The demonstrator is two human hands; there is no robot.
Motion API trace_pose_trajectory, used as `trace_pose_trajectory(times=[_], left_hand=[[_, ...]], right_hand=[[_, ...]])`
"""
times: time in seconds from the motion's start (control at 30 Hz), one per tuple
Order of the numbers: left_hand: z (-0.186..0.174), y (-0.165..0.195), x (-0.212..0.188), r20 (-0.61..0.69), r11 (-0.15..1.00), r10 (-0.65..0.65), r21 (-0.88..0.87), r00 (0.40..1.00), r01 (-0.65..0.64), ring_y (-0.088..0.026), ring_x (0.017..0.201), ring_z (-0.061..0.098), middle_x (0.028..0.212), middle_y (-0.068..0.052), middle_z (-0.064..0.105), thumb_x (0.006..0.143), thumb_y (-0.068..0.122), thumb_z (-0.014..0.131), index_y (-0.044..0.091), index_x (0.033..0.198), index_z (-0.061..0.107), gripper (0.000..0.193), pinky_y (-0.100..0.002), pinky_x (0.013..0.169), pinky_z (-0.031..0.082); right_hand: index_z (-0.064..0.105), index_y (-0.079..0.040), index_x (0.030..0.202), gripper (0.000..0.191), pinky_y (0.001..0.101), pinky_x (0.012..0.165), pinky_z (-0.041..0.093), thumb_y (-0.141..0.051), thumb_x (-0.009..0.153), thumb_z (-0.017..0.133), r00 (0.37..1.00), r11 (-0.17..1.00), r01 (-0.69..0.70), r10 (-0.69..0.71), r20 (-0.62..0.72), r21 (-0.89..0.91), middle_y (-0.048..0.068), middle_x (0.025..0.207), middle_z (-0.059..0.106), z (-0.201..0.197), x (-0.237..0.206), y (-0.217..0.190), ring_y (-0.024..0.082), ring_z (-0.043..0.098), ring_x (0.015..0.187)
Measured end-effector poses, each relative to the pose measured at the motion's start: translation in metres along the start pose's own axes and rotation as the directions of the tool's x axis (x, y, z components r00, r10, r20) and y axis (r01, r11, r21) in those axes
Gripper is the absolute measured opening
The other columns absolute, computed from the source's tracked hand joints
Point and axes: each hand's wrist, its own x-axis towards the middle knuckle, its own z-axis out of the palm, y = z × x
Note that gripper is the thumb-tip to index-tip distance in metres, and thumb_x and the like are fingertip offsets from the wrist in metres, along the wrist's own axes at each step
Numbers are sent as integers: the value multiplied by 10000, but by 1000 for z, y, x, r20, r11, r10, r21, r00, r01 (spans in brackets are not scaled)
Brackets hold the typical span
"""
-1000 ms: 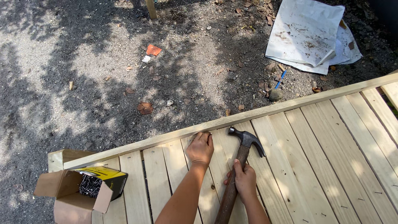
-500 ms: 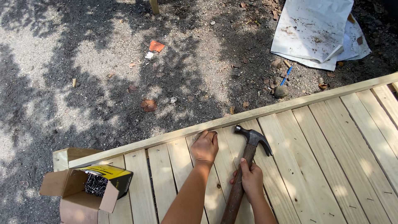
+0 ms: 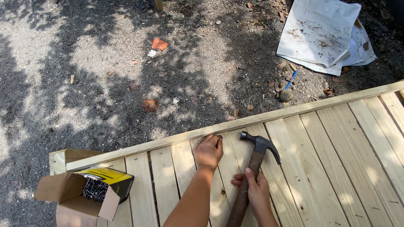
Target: The person sits beside a wooden slatted frame outdoors and hammers nails along its edge rail, taking nails one at a time from an open cardboard nail box. They position each nail on the rail with one hand and drive it in with a claw hammer, working along the frame.
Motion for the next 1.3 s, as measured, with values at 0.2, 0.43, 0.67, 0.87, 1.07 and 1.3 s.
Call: trace_pose_trajectory(times=[0.2, 0.43, 0.67, 0.87, 1.07, 1.3], left_hand=[[9, -7, -2, 65, 998, -60, 8, 996, 60, -239, 798, 713, 855, 27, 734, 883, 313, 683, 208, 820, 740, 135, -385, 685, 551], [6, -8, 0, 34, 998, -29, -49, 999, 31, -252, 801, 717, 888, 16, 747, 870, 269, 677, 211, 863, 757, 99, -382, 688, 562], [-1, -4, 4, 70, 997, -67, -32, 995, 70, -267, 801, 717, 905, 3, 752, 868, 250, 686, 207, 861, 771, 95, -388, 691, 562], [-3, -5, 2, 45, 997, -49, -53, 998, 52, -260, 800, 718, 884, 5, 746, 837, 241, 699, 209, 829, 759, 69, -383, 693, 563], [-5, -5, 1, 77, 999, -47, -3, 996, 48, -265, 799, 712, 883, -8, 738, 874, 251, 686, 208, 852, 756, 85, -393, 684, 554], [-12, -1, 1, 49, 995, -67, -66, 997, 70, -253, 805, 711, 896, 11, 744, 911, 310, 694, 219, 865, 761, 122, -376, 701, 561]], right_hand=[[581, 23, 1002, 336, 417, 498, 513, -312, 1024, 586, 989, 931, 129, -146, -26, -342, 198, 728, 636, 7, -35, -15, 273, 620, 536], [552, -58, 1162, 347, 485, 559, 505, -319, 935, 583, 931, 636, 284, -362, 47, -718, 179, 618, 680, 31, -51, -48, 361, 686, 557], [527, -53, 1136, 333, 530, 585, 496, -333, 960, 562, 930, 590, 287, -361, 71, -755, 205, 667, 696, 42, -50, -51, 435, 687, 629], [526, -58, 1108, 331, 546, 617, 501, -362, 982, 549, 952, 536, 228, -298, 70, -813, 211, 694, 701, 46, -49, -50, 451, 690, 672], [509, -57, 1106, 333, 550, 605, 502, -363, 978, 539, 949, 548, 227, -310, 57, -805, 210, 701, 701, 48, -51, -45, 450, 692, 666], [523, -39, 1074, 335, 533, 611, 506, -362, 987, 544, 965, 614, 139, -261, -34, -777, 216, 679, 696, 36, -48, -18, 437, 692, 644]])
